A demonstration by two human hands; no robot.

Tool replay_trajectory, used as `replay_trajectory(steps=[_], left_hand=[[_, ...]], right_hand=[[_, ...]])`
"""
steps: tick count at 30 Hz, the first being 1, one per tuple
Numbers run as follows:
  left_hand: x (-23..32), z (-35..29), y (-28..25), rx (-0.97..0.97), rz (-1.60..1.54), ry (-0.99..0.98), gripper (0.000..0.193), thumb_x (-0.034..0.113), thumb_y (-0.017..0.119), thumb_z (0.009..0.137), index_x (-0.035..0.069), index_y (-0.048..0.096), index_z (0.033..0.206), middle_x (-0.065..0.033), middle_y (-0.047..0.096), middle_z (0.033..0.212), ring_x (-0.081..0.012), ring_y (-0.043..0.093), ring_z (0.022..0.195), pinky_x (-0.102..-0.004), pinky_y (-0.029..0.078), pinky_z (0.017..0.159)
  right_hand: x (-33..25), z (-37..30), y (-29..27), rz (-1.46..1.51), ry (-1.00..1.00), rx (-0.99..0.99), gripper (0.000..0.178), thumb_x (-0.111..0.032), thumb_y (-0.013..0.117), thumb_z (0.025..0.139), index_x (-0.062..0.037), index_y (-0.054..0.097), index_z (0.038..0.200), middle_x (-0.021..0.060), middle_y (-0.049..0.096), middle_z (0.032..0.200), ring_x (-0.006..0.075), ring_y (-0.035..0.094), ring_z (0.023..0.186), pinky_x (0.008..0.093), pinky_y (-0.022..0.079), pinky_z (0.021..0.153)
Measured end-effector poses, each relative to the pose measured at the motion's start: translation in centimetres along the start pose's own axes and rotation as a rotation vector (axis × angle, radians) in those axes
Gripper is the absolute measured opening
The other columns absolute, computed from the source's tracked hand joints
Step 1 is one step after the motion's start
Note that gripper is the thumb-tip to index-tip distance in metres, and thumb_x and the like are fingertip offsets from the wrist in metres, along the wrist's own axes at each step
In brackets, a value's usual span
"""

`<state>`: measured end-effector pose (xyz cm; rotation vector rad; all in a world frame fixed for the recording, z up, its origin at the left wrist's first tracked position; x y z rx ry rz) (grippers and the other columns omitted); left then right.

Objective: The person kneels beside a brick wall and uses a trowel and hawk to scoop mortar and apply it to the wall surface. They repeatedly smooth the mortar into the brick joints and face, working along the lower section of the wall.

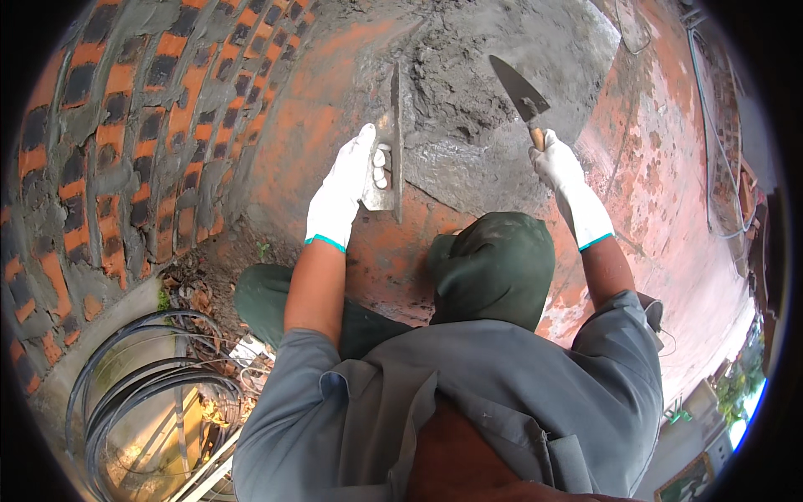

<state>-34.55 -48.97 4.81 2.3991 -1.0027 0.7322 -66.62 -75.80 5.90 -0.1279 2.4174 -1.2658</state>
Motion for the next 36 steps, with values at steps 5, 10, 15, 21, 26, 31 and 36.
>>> replay_trajectory(steps=[5,10,15,21,26,31,36], left_hand=[[-2.9,1.4,6.4,-0.125,-0.037,-0.143,0.054,0.055,0.050,0.113,0.003,0.066,0.108,0.0041,0.053,0.073,-0.0118,0.050,0.059,-0.0314,0.047,0.054],[-4.2,1.1,11.4,-0.220,-0.075,-0.132,0.057,0.056,0.048,0.113,0.002,0.066,0.107,0.0039,0.049,0.071,-0.0145,0.047,0.058,-0.0325,0.046,0.057],[-0.9,-1.9,10.9,-0.311,-0.118,-0.098,0.058,0.059,0.051,0.111,0.003,0.066,0.109,0.0035,0.045,0.068,-0.0138,0.043,0.056,-0.0335,0.044,0.055],[5.5,-8.2,7.9,-0.347,-0.476,0.368,0.063,0.061,0.045,0.111,0.003,0.064,0.124,-0.0004,0.058,0.079,-0.0163,0.056,0.063,-0.0335,0.051,0.060],[7.4,-9.8,4.0,-0.166,-0.456,0.412,0.066,0.069,0.036,0.111,0.011,0.065,0.126,0.0039,0.054,0.078,-0.0100,0.048,0.058,-0.0268,0.046,0.056],[7.2,-12.3,3.8,-0.485,-0.643,0.610,0.066,0.056,0.033,0.117,0.004,0.053,0.153,-0.0155,0.067,0.143,-0.0273,0.067,0.128,-0.0427,0.055,0.111],[4.2,-17.7,1.3,-0.770,-1.017,0.475,0.059,0.049,0.039,0.117,0.006,0.052,0.156,-0.0177,0.066,0.146,-0.0314,0.066,0.132,-0.0463,0.053,0.115]], right_hand=[[-2.9,-3.5,9.0,0.595,0.371,-0.234,0.032,-0.019,0.067,0.097,-0.0078,0.056,0.125,0.0076,0.067,0.080,0.0176,0.062,0.056,0.0376,0.049,0.048],[-6.6,-5.6,11.1,1.011,0.327,-0.357,0.022,-0.011,0.067,0.100,-0.0114,0.053,0.118,0.0035,0.059,0.073,0.0137,0.053,0.051,0.0315,0.043,0.044],[-8.1,-7.7,6.6,1.102,0.217,-0.373,0.021,-0.012,0.070,0.100,-0.0125,0.053,0.113,0.0034,0.058,0.071,0.0136,0.052,0.050,0.0310,0.042,0.043],[-12.1,-10.5,-2.7,1.062,-0.055,-0.362,0.027,-0.014,0.074,0.100,-0.0070,0.056,0.118,0.0030,0.060,0.070,0.0129,0.054,0.048,0.0296,0.044,0.043],[-19.3,-15.4,-9.4,0.753,-0.160,-0.248,0.034,-0.020,0.074,0.099,-0.0071,0.056,0.125,0.0041,0.062,0.073,0.0132,0.056,0.051,0.0308,0.045,0.044],[-27.7,-22.9,-10.3,-0.006,-0.250,-0.090,0.035,-0.030,0.070,0.094,-0.0122,0.056,0.120,0.0109,0.071,0.084,0.0239,0.073,0.071,0.0417,0.056,0.071],[-32.8,-27.2,-9.1,0.009,-0.397,0.031,0.034,-0.019,0.067,0.095,-0.0117,0.057,0.127,0.0064,0.066,0.078,0.0161,0.064,0.059,0.0336,0.050,0.055]])
Point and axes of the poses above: each hand's wrist, its own z-axis towards the middle knuckle, its own y-axis out of the palm, x = y × z, the point moved 7 cm from there along z, towards the middle knuckle
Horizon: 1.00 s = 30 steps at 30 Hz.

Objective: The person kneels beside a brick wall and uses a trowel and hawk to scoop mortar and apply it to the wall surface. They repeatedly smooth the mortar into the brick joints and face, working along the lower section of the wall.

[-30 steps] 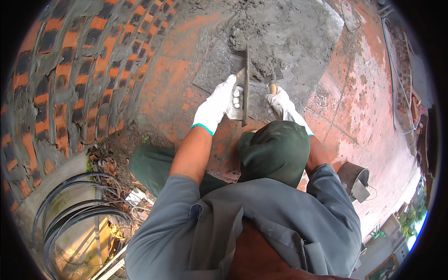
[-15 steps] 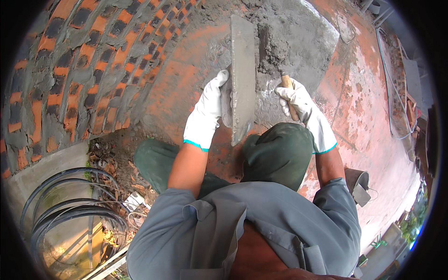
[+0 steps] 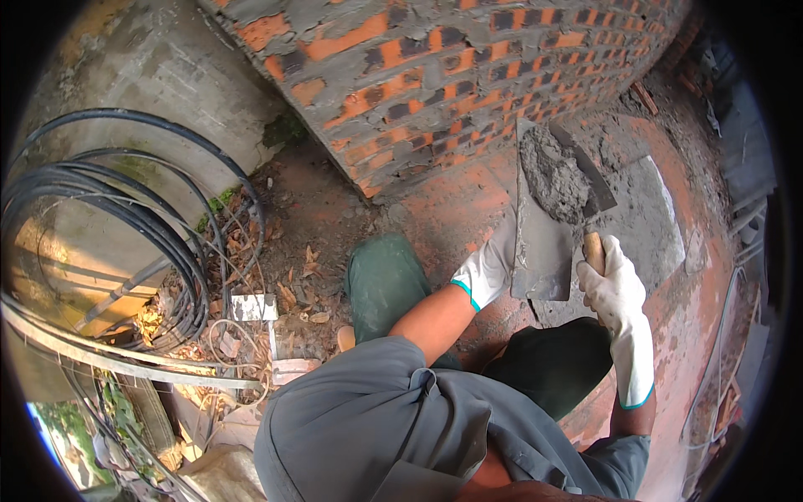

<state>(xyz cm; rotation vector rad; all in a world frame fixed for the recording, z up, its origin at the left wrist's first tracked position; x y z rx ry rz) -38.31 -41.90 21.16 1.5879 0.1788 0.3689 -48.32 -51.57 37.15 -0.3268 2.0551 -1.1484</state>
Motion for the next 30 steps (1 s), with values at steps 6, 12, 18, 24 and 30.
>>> replay_trajectory(steps=[6,12,18,24,30], left_hand=[[5.6,-5.1,2.9,-0.079,-0.029,0.091,0.058,0.050,0.041,0.116,0.007,0.053,0.154,-0.0163,0.066,0.142,-0.0305,0.066,0.128,-0.0464,0.054,0.111],[11.3,-11.4,2.0,-0.044,0.001,0.226,0.058,0.051,0.042,0.116,0.007,0.054,0.152,-0.0149,0.066,0.139,-0.0297,0.066,0.123,-0.0465,0.055,0.107],[19.5,-20.2,-0.3,0.128,0.124,0.510,0.057,0.052,0.044,0.115,0.008,0.055,0.150,-0.0135,0.066,0.135,-0.0288,0.066,0.119,-0.0467,0.056,0.103],[27.2,-27.1,-0.2,0.277,0.263,0.775,0.056,0.052,0.045,0.114,0.008,0.056,0.148,-0.0121,0.066,0.132,-0.0280,0.067,0.115,-0.0468,0.057,0.099],[34.8,-25.4,-0.3,0.362,0.253,0.860,0.054,0.053,0.049,0.113,0.008,0.058,0.143,-0.0086,0.066,0.119,-0.0241,0.066,0.102,-0.0435,0.058,0.087]], right_hand=[[-6.1,-0.9,-3.2,0.772,-0.401,0.123,0.034,-0.010,0.063,0.096,0.0001,0.057,0.128,0.0022,0.056,0.063,0.0107,0.047,0.045,0.0261,0.039,0.046],[-8.4,2.8,-3.7,0.817,-0.482,0.215,0.037,-0.022,0.072,0.101,-0.0010,0.059,0.127,-0.0001,0.060,0.073,0.0086,0.053,0.052,0.0239,0.041,0.046],[-8.3,5.9,-1.7,0.865,-0.395,0.231,0.038,-0.027,0.075,0.101,-0.0032,0.062,0.126,-0.0011,0.062,0.079,0.0076,0.057,0.060,0.0227,0.046,0.052],[-8.4,7.4,-0.9,0.881,-0.345,0.221,0.039,-0.030,0.076,0.100,-0.0040,0.063,0.126,-0.0012,0.062,0.081,0.0075,0.057,0.061,0.0223,0.045,0.053],[-7.2,6.8,-1.5,0.893,-0.315,0.250,0.039,-0.032,0.075,0.100,-0.0063,0.064,0.127,-0.0020,0.062,0.080,0.0073,0.056,0.060,0.0224,0.045,0.052]])
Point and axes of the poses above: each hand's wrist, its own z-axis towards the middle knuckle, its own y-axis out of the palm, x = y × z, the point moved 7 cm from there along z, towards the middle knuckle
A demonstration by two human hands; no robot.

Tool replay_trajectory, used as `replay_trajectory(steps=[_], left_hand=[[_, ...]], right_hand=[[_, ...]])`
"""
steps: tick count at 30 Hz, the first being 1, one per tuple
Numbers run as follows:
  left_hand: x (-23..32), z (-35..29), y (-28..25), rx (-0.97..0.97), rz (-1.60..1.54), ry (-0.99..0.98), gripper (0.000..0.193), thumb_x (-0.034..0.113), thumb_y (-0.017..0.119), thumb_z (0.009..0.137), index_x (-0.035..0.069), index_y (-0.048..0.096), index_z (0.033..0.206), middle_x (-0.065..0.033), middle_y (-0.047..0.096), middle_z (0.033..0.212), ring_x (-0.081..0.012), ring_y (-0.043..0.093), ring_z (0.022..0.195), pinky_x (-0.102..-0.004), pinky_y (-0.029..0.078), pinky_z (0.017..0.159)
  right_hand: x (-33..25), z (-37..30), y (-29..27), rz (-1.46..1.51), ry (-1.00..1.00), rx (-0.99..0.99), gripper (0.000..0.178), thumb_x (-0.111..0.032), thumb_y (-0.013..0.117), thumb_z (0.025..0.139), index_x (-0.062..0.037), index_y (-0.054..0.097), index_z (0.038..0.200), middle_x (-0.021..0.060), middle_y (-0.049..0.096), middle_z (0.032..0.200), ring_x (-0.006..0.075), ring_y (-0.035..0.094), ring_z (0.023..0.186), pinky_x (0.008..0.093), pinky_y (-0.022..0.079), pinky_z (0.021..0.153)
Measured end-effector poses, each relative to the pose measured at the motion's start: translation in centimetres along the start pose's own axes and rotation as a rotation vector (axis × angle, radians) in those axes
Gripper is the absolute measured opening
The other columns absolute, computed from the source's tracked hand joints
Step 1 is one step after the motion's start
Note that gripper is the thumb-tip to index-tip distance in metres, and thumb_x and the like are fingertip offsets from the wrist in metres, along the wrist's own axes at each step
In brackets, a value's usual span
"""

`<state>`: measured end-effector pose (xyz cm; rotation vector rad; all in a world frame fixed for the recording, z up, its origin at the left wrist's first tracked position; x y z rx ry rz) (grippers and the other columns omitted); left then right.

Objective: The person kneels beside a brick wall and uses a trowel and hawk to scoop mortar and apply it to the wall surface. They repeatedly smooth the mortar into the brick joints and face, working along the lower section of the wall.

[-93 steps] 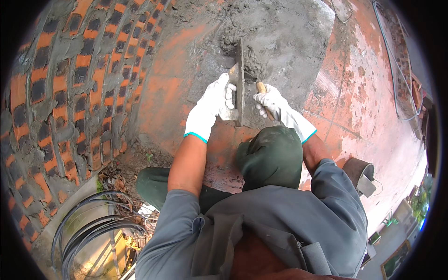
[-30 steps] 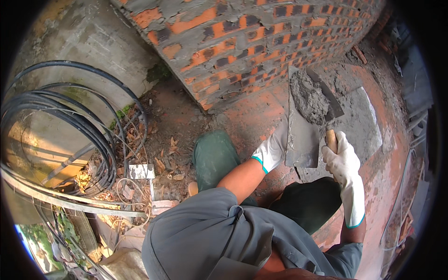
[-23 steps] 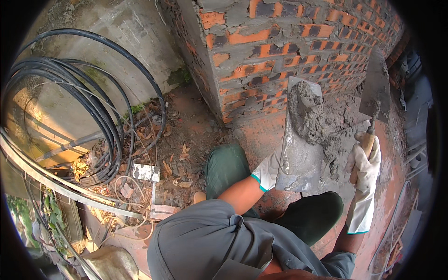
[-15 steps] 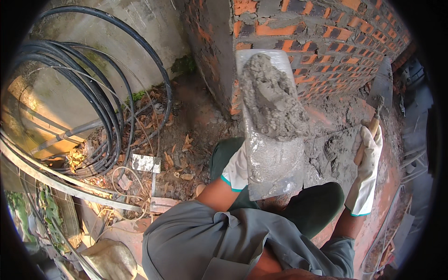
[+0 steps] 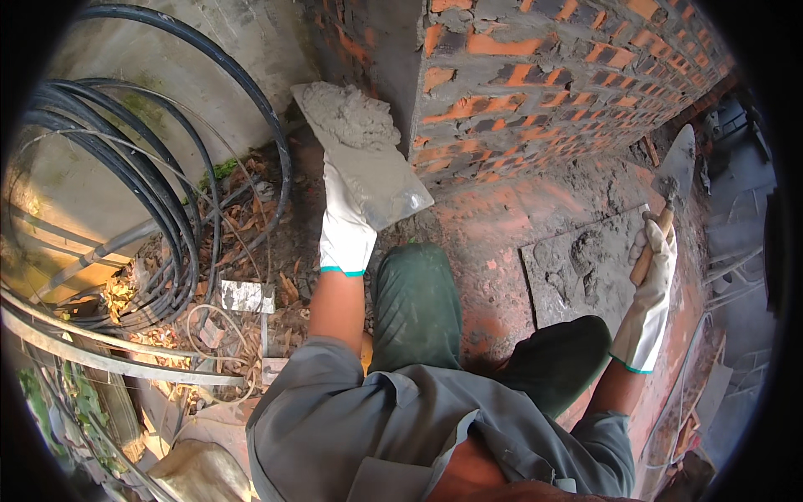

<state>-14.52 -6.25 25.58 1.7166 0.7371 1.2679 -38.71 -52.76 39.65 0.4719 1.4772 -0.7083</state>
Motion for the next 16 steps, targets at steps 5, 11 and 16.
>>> replay_trajectory(steps=[5,11,16], left_hand=[[2.4,7.6,1.6,-0.027,0.138,-0.036,0.038,0.049,0.054,0.113,0.012,0.060,0.121,0.0055,0.045,0.074,-0.0103,0.045,0.060,-0.0291,0.045,0.054],[5.1,7.8,5.2,-0.056,0.307,0.058,0.037,0.048,0.054,0.113,0.013,0.062,0.120,0.0079,0.040,0.070,-0.0079,0.041,0.055,-0.0259,0.041,0.050],[7.2,7.8,8.0,-0.030,0.433,0.082,0.044,0.049,0.060,0.109,0.009,0.063,0.128,0.0060,0.046,0.071,-0.0093,0.048,0.059,-0.0269,0.044,0.053]], right_hand=[[1.0,-0.6,-2.1,0.025,0.040,0.063,0.037,-0.031,0.073,0.100,-0.0071,0.064,0.127,-0.0024,0.061,0.079,0.0078,0.055,0.060,0.0236,0.045,0.051],[2.4,0.4,-2.0,0.091,0.081,0.092,0.035,-0.031,0.072,0.101,-0.0059,0.065,0.126,-0.0018,0.061,0.079,0.0090,0.055,0.060,0.0249,0.045,0.052],[2.1,0.8,-1.3,0.098,0.112,0.108,0.037,-0.030,0.073,0.101,-0.0052,0.065,0.127,-0.0010,0.062,0.080,0.0102,0.058,0.059,0.0249,0.048,0.052]])
Point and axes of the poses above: each hand's wrist, its own z-axis towards the middle knuckle, its own y-axis out of the palm, x = y × z, the point moved 7 cm from there along z, towards the middle knuckle
